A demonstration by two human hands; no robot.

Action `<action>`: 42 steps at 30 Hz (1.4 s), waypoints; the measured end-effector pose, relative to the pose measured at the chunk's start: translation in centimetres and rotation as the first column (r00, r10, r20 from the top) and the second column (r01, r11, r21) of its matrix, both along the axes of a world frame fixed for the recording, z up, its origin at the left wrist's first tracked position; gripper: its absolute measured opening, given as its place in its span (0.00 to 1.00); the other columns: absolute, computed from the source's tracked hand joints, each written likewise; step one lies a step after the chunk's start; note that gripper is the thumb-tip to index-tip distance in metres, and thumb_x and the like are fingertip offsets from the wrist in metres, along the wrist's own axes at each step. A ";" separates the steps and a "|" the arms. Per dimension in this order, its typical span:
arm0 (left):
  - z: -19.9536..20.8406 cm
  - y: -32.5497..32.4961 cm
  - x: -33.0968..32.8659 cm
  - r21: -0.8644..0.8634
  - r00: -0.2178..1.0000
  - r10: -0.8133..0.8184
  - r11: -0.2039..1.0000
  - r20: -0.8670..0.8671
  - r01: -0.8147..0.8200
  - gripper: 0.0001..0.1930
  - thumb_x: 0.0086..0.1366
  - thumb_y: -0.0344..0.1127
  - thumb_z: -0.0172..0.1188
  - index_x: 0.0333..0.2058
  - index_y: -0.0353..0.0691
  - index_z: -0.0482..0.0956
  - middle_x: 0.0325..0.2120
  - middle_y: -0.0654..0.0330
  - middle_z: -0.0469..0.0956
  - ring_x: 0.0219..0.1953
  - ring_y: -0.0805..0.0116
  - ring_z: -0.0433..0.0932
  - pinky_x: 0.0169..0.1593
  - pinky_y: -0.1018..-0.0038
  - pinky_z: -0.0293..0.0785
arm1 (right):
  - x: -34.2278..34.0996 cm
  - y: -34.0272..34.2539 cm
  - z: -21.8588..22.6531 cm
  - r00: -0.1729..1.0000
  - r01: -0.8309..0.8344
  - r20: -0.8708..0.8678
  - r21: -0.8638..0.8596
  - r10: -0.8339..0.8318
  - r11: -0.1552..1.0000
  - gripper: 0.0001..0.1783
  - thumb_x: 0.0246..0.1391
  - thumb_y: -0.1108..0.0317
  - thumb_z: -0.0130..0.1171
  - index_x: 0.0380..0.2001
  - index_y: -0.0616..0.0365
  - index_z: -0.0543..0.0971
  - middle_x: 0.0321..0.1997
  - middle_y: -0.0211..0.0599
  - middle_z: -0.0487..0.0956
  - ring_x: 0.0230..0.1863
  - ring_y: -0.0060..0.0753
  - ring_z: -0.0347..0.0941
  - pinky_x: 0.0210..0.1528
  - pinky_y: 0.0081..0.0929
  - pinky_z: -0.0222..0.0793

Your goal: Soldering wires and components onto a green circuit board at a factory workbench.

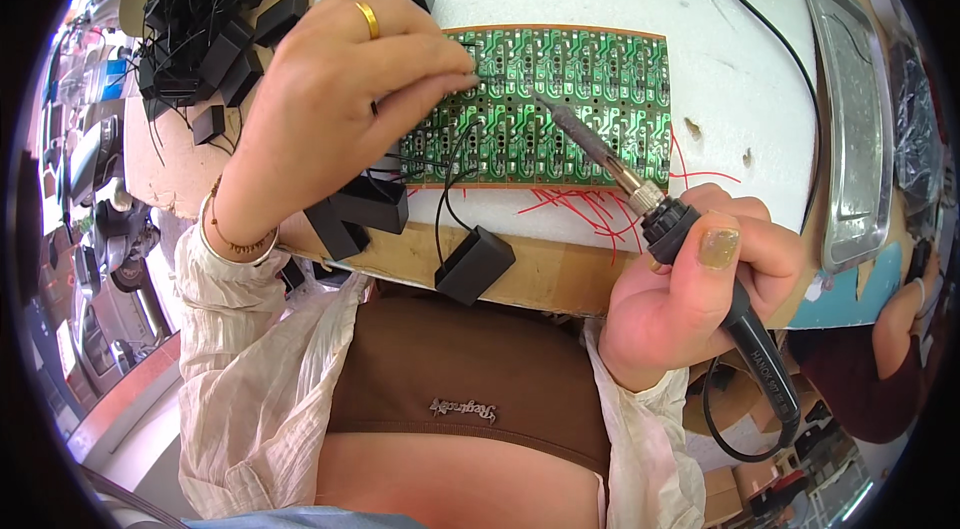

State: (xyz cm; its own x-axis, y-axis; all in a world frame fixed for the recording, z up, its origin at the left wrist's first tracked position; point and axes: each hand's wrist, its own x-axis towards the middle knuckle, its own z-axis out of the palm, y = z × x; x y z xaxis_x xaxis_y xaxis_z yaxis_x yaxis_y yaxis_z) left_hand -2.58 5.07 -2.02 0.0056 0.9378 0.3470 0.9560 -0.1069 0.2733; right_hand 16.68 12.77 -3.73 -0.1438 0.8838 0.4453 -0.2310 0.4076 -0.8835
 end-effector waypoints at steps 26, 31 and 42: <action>-0.3 0.0 0.6 -0.024 0.989 -0.022 0.999 0.145 0.026 0.06 0.42 0.26 0.59 0.23 0.42 0.73 0.20 0.64 0.68 0.23 0.66 0.65 0.29 0.73 0.60 | -0.2 0.2 0.1 0.987 -0.070 0.135 -0.113 0.085 0.991 0.09 0.44 0.71 0.53 0.23 0.60 0.62 0.14 0.31 0.63 0.16 0.16 0.54 0.20 0.14 0.50; 0.1 0.0 0.6 -0.064 0.993 -0.026 0.997 0.111 0.034 0.07 0.42 0.26 0.58 0.23 0.42 0.73 0.20 0.64 0.68 0.24 0.65 0.65 0.30 0.73 0.60 | -0.4 0.0 0.6 0.980 -0.098 0.160 -0.148 0.121 0.984 0.10 0.44 0.71 0.53 0.24 0.60 0.62 0.15 0.30 0.63 0.16 0.15 0.54 0.20 0.14 0.50; 0.3 0.2 0.8 -0.091 0.997 -0.017 0.996 0.079 0.025 0.06 0.42 0.26 0.58 0.23 0.42 0.73 0.20 0.65 0.68 0.24 0.65 0.65 0.31 0.74 0.60 | -0.6 0.0 0.6 0.972 -0.008 0.231 -0.163 0.047 0.987 0.10 0.45 0.72 0.53 0.21 0.59 0.62 0.14 0.26 0.60 0.16 0.12 0.50 0.19 0.13 0.47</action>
State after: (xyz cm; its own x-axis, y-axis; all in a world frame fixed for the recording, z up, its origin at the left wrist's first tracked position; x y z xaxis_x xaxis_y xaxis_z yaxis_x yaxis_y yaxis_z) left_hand -1.75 5.25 -1.76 0.0019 0.9656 0.2599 0.9292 -0.0978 0.3564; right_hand 16.09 12.76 -3.11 -0.2522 0.9350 0.2493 -0.0195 0.2527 -0.9673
